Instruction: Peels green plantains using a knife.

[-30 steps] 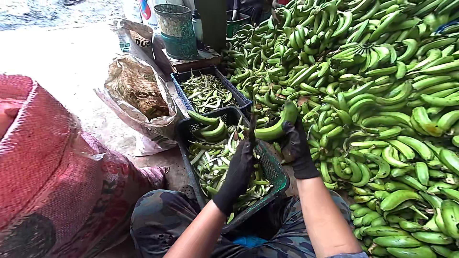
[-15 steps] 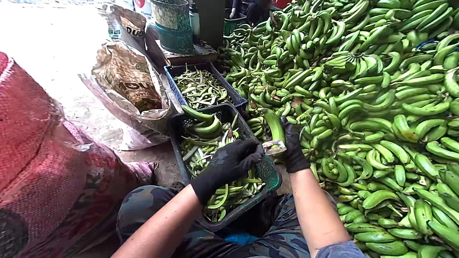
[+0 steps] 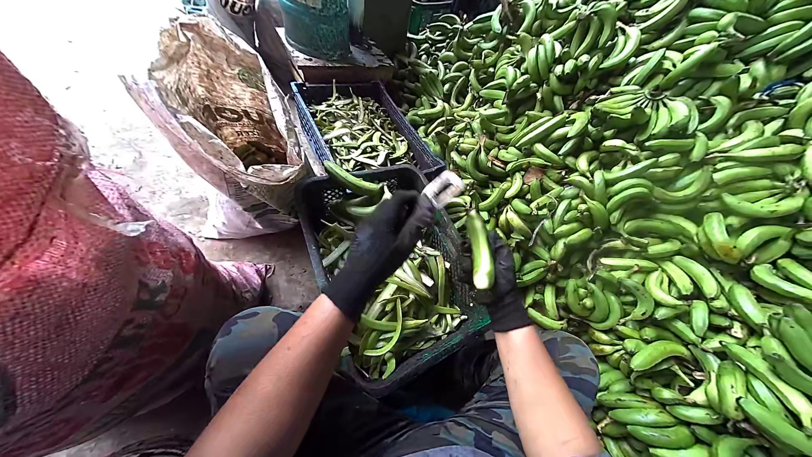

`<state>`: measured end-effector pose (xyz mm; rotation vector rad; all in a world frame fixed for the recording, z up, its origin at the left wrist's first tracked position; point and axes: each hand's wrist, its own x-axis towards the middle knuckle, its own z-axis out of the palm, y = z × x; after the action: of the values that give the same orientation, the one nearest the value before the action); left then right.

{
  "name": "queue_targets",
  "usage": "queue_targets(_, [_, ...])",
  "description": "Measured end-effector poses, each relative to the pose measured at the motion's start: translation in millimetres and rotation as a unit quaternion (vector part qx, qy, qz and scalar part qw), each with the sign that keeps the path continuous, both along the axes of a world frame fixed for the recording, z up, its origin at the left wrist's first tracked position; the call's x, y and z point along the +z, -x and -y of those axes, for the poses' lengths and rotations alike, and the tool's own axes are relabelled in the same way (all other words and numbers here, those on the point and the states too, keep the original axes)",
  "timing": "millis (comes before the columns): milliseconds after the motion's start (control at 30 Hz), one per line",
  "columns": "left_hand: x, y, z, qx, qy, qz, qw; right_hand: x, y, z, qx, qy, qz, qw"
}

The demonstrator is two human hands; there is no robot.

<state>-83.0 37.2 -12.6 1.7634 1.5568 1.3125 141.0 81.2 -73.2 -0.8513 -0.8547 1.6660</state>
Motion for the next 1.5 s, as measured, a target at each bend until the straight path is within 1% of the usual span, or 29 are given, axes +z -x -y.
queue_targets(67, [-5.4, -11.3, 13.8, -0.112, 0.021, 0.029, 0.993, 3.1, -10.1, -10.2, -0.037, -0.096, 0.051, 0.993])
queue_targets(133, [-16.1, -22.2, 23.5, -0.190, 0.053, 0.039, 0.980, 6.3, -18.8, -17.8, -0.074, -0.187, 0.120, 0.972])
queue_targets(200, [-19.5, -29.8, 30.9, -0.228, 0.065, 0.056, 0.970, 10.7, -20.9, -20.0, -0.102, -0.227, 0.181, 0.952])
queue_targets(267, [-23.7, -30.2, 28.4, -0.233, 0.059, 0.040, 0.970, 9.8, -17.2, -18.8, -0.085, -0.247, 0.190, 0.946])
queue_targets(333, [-31.1, -25.1, 18.8, -0.196, 0.028, -0.021, 0.980, -1.0, -8.3, -8.5, -0.047, -0.258, 0.166, 0.951])
queue_targets(367, [-34.1, -22.2, 12.8, -0.154, -0.003, -0.061, 0.986, -13.0, -3.1, -3.8, -0.022, -0.239, 0.122, 0.963])
queue_targets(433, [-38.3, -13.7, 0.3, -0.037, -0.065, -0.137, 0.988, -31.6, 9.6, 4.1, 0.031, -0.153, 0.026, 0.987])
queue_targets(500, [-39.3, -5.2, -8.3, 0.052, -0.088, -0.132, 0.986, -33.8, 16.3, 11.2, 0.084, -0.100, -0.026, 0.991])
queue_targets(567, [-31.8, 0.7, -7.3, 0.071, -0.073, -0.088, 0.991, -28.0, 16.0, 11.3, 0.097, -0.096, -0.035, 0.990])
queue_targets(600, [-27.1, 0.0, -2.8, 0.056, -0.063, -0.063, 0.994, -20.7, 14.6, 8.8, 0.089, -0.116, -0.018, 0.989])
queue_targets(633, [-23.5, -3.0, 4.1, 0.028, -0.053, -0.038, 0.997, -13.3, 12.8, 4.6, 0.068, -0.143, -0.002, 0.987])
queue_targets(700, [-25.1, -13.1, 18.3, -0.040, -0.038, 0.001, 0.999, 0.5, 8.9, -1.4, -0.042, -0.199, 0.066, 0.977])
queue_targets(733, [-28.3, -19.5, 25.2, -0.071, -0.030, 0.013, 0.997, 9.1, 6.3, -1.9, -0.104, -0.228, 0.121, 0.961])
queue_targets(833, [-30.0, -37.7, 44.4, -0.120, -0.016, 0.018, 0.992, 34.1, 4.4, -5.8, -0.273, -0.280, 0.266, 0.881])
queue_targets(867, [-29.0, -41.8, 48.0, -0.115, -0.029, 0.007, 0.993, 42.0, 5.9, -4.7, -0.304, -0.283, 0.292, 0.862])
queue_targets(900, [-28.3, -43.9, 49.0, -0.107, -0.037, -0.008, 0.994, 48.2, 7.9, -2.4, -0.315, -0.283, 0.303, 0.854])
queue_targets(933, [-28.3, -43.6, 46.9, -0.099, -0.041, -0.024, 0.994, 50.6, 8.8, -0.7, -0.303, -0.288, 0.302, 0.857])
queue_targets(967, [-29.2, -41.5, 42.3, -0.090, -0.042, -0.044, 0.994, 48.3, 8.2, 1.3, -0.261, -0.294, 0.287, 0.874])
queue_targets(1033, [-33.1, -32.5, 26.4, -0.054, -0.051, -0.087, 0.993, 27.7, 7.1, 5.9, -0.104, -0.274, 0.187, 0.938])
queue_targets(1100, [-34.6, -17.4, 11.1, 0.001, -0.036, -0.108, 0.994, 9.8, 12.8, 8.0, 0.062, -0.144, 0.073, 0.985])
queue_targets(1133, [-34.0, -9.9, 6.0, 0.027, -0.025, -0.105, 0.994, 5.9, 14.8, 9.7, 0.141, -0.085, 0.034, 0.986])
queue_targets(1167, [-33.4, -3.4, 2.5, 0.050, -0.014, -0.097, 0.994, 3.1, 16.4, 10.9, 0.196, -0.041, 0.006, 0.980])
queue_targets(1200, [-31.4, 2.5, 1.4, 0.064, -0.004, -0.085, 0.994, 1.7, 16.8, 11.5, 0.226, -0.015, -0.013, 0.974])
queue_targets(1233, [-29.2, 6.6, 1.9, 0.069, 0.000, -0.076, 0.995, 1.4, 15.2, 11.0, 0.233, -0.031, -0.018, 0.972])
queue_targets(1267, [-26.1, 7.7, 4.7, 0.064, 0.002, -0.064, 0.996, 4.1, 13.2, 10.4, 0.203, -0.066, 0.004, 0.977])
queue_targets(1333, [-25.7, 0.9, 12.1, 0.029, -0.016, -0.039, 0.999, 17.0, 12.8, 10.9, 0.071, -0.128, 0.080, 0.986])
queue_targets(1400, [-29.4, -14.8, 22.4, -0.014, -0.044, -0.019, 0.999, 33.8, 19.1, 6.9, -0.068, -0.158, 0.123, 0.977])
queue_targets(1467, [-34.7, -32.8, 31.9, -0.028, -0.088, -0.027, 0.995, 50.6, 26.4, -0.7, -0.162, -0.178, 0.089, 0.967])
queue_targets(1500, [-35.0, -40.4, 36.3, -0.022, -0.104, -0.039, 0.994, 57.8, 29.5, -4.7, -0.201, -0.176, 0.050, 0.962])
